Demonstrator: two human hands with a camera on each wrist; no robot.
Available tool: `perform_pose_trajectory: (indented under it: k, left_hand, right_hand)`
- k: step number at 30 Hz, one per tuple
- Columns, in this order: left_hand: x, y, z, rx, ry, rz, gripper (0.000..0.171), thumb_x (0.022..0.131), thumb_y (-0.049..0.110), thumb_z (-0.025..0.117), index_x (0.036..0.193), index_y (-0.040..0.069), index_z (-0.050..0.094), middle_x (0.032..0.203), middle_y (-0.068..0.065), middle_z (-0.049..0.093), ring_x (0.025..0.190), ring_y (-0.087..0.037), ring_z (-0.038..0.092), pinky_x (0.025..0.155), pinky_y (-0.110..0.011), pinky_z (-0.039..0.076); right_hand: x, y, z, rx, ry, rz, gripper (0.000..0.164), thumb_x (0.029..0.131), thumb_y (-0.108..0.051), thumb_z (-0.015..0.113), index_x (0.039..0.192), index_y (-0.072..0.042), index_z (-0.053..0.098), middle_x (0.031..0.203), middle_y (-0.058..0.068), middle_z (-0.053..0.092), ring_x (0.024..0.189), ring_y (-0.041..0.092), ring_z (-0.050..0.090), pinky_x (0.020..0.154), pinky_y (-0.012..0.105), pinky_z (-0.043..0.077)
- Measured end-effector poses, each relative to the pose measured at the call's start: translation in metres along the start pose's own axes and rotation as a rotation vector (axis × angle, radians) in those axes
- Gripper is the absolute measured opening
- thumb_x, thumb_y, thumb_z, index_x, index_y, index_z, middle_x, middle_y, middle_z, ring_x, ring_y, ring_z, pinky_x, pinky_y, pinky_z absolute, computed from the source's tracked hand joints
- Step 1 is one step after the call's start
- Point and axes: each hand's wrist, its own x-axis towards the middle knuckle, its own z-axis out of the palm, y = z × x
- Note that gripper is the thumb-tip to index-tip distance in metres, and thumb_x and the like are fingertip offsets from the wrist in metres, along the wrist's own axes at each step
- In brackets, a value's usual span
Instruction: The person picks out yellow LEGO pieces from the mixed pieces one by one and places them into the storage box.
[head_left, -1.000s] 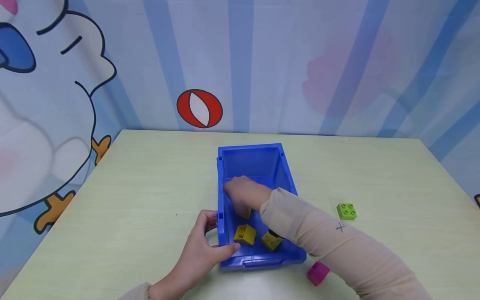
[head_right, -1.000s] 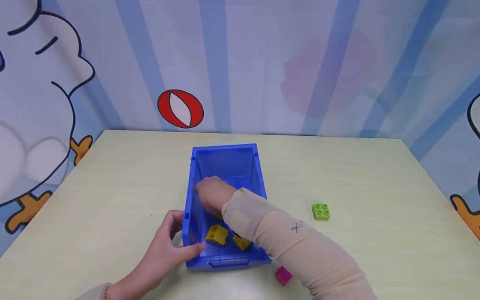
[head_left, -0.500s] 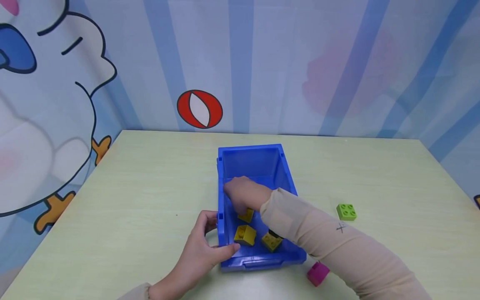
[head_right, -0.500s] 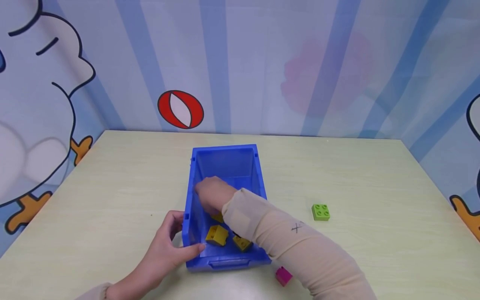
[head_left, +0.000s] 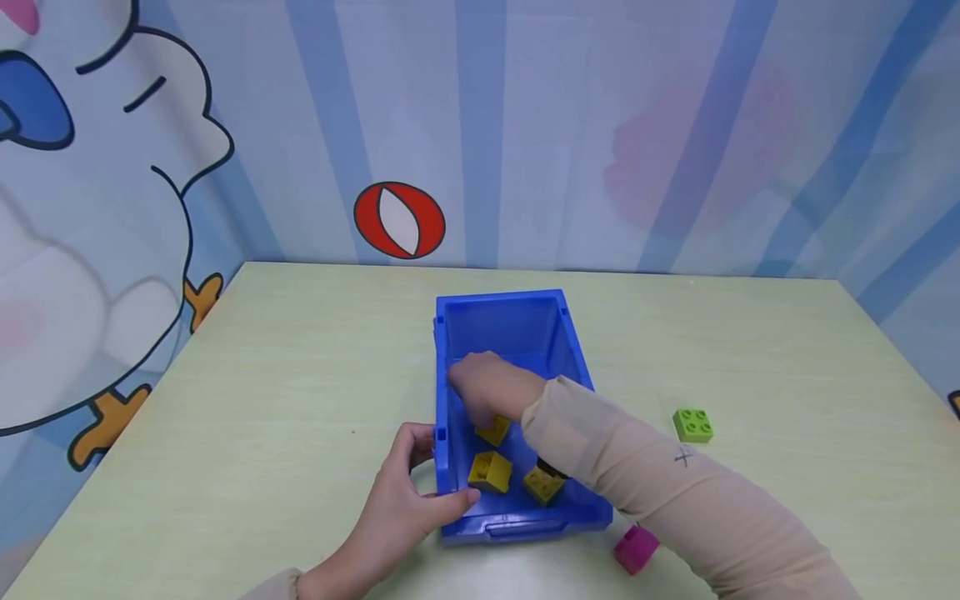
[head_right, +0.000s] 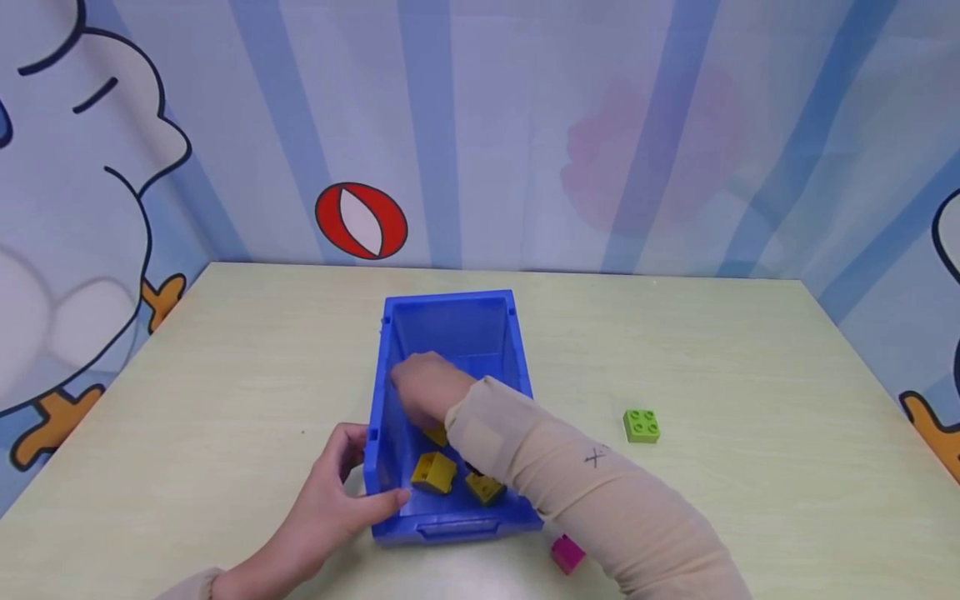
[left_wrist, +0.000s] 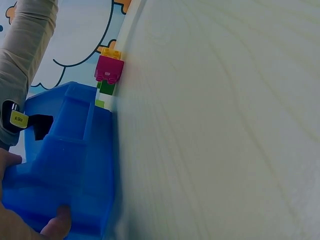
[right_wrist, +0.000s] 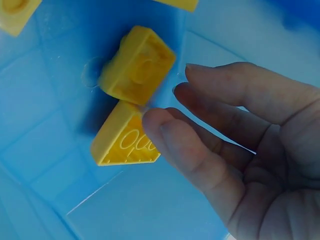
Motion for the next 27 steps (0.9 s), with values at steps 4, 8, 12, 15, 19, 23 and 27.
perform_pose_trajectory:
  k: [4,8,12,15,19,23,27]
  left_hand:
    - [-0.0001,0.0000,0.0002,0.007,0.000,-0.003,0.061,0.063,0.024,0.077,0.111,0.015,0.041,0.120,-0.010,0.047,0.114,-0.029,0.041,0.082,-0.039,0.048]
    - [-0.0002,0.0000,0.0001,0.004,-0.001,-0.003,0.061,0.063,0.024,0.077,0.111,0.015,0.041,0.120,-0.011,0.047,0.114,-0.029,0.041,0.081,-0.039,0.048]
    - [0.0001,0.0003,-0.0001,-0.002,0.002,-0.001,0.060,0.063,0.022,0.077,0.111,0.015,0.041,0.119,-0.011,0.047,0.114,-0.029,0.041,0.080,-0.038,0.049]
    - [0.0002,0.0004,0.0000,0.004,0.008,-0.002,0.060,0.063,0.023,0.077,0.111,0.015,0.041,0.119,-0.010,0.048,0.114,-0.029,0.041,0.082,-0.039,0.048]
    - [-0.0001,0.0010,0.0003,0.027,0.010,-0.007,0.062,0.062,0.026,0.077,0.111,0.015,0.041,0.119,-0.009,0.048,0.114,-0.028,0.041,0.086,-0.043,0.045]
    - [-0.0004,0.0015,0.0007,0.037,0.007,-0.009,0.062,0.063,0.027,0.077,0.112,0.016,0.041,0.120,-0.008,0.048,0.115,-0.028,0.041,0.088,-0.046,0.043]
    - [-0.0007,0.0015,0.0010,0.040,0.010,-0.011,0.062,0.062,0.028,0.077,0.112,0.016,0.041,0.119,-0.008,0.048,0.115,-0.028,0.041,0.091,-0.049,0.040]
  right_hand:
    - [-0.0006,0.0004,-0.0004,-0.003,0.004,0.002,0.031,0.070,-0.008,0.070,0.098,-0.008,0.058,0.081,0.005,0.057,0.072,0.017,0.055,0.064,0.027,0.052]
    - [-0.0015,0.0004,-0.0009,-0.002,0.008,-0.003,0.030,0.071,-0.008,0.070,0.098,-0.008,0.058,0.080,0.005,0.057,0.070,0.017,0.055,0.063,0.027,0.052]
    - [-0.0023,0.0004,-0.0017,0.007,0.009,-0.004,0.031,0.071,-0.009,0.070,0.100,-0.008,0.058,0.081,0.006,0.058,0.070,0.018,0.055,0.064,0.028,0.052]
    - [-0.0030,0.0006,-0.0024,0.010,0.013,-0.007,0.033,0.071,-0.009,0.070,0.102,-0.008,0.058,0.083,0.006,0.058,0.070,0.018,0.055,0.065,0.028,0.052]
    - [-0.0044,0.0011,-0.0033,0.020,0.023,-0.013,0.033,0.071,-0.008,0.070,0.102,-0.008,0.058,0.083,0.006,0.059,0.070,0.018,0.055,0.066,0.029,0.052]
    - [-0.0056,0.0018,-0.0039,0.024,0.031,-0.013,0.034,0.070,-0.009,0.071,0.102,-0.008,0.058,0.084,0.006,0.059,0.071,0.018,0.055,0.067,0.031,0.053]
    - [-0.0064,0.0023,-0.0042,0.014,0.037,-0.009,0.037,0.069,-0.011,0.072,0.103,-0.009,0.058,0.084,0.006,0.060,0.071,0.019,0.056,0.069,0.033,0.053]
